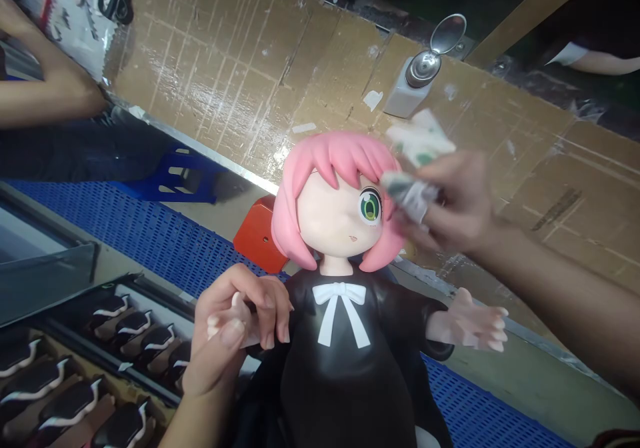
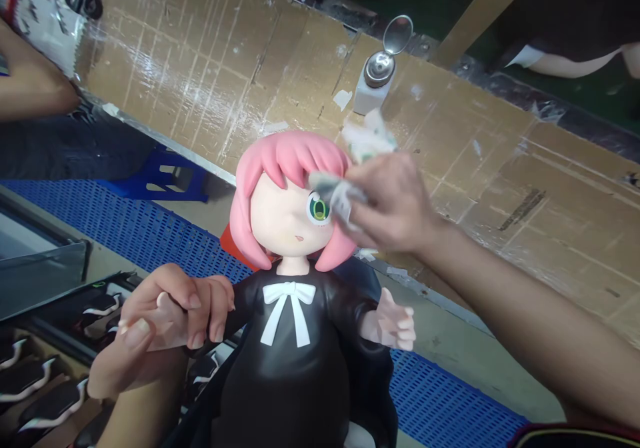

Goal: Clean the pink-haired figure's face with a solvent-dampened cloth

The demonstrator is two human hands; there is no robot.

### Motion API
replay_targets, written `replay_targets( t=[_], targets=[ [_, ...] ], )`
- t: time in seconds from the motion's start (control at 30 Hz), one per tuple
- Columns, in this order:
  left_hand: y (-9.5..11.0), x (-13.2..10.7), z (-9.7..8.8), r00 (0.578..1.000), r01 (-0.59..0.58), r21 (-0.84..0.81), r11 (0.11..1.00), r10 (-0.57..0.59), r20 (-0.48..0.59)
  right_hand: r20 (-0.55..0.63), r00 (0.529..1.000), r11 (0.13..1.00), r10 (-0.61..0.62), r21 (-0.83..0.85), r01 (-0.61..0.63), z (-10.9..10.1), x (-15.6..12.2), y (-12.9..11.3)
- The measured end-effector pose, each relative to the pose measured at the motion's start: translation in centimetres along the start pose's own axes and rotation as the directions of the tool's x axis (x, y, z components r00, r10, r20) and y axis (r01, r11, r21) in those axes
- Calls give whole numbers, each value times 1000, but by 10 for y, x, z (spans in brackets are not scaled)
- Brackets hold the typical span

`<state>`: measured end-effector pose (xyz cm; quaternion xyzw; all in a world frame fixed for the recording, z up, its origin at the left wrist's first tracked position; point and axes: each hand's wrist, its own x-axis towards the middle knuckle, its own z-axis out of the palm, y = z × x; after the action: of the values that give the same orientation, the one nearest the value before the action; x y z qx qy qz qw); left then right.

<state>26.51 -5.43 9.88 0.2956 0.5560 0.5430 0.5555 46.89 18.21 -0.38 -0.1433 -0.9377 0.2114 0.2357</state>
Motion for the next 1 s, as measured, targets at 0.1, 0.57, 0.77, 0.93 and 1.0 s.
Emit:
replay_targets(
  t=[0.1, 0.57, 0.77, 0.93, 1.0],
  targets=[
    [1, 0, -1, 1000, 24, 5, 1000, -24, 12, -130, 939, 946, -318, 20, 323, 9, -22, -18],
    [1, 2, 0, 999, 40, -43, 998, -40, 9, -157, 938, 951, -309, -44, 306, 21, -25, -46],
    [2, 0, -1, 997, 80, -65, 995, -81, -14, -172, 942, 957, -288, -40, 286, 20, -26, -48],
    [3, -1, -2, 995, 93, -78, 993, -96, -28, -162, 947, 961, -276, -49, 271, 20, -23, -50],
    [3, -1, -1, 993, 103, -86, 991, -107, -41, -178, 940, 957, -290, -47, 286, 20, -23, -49]
  ],
)
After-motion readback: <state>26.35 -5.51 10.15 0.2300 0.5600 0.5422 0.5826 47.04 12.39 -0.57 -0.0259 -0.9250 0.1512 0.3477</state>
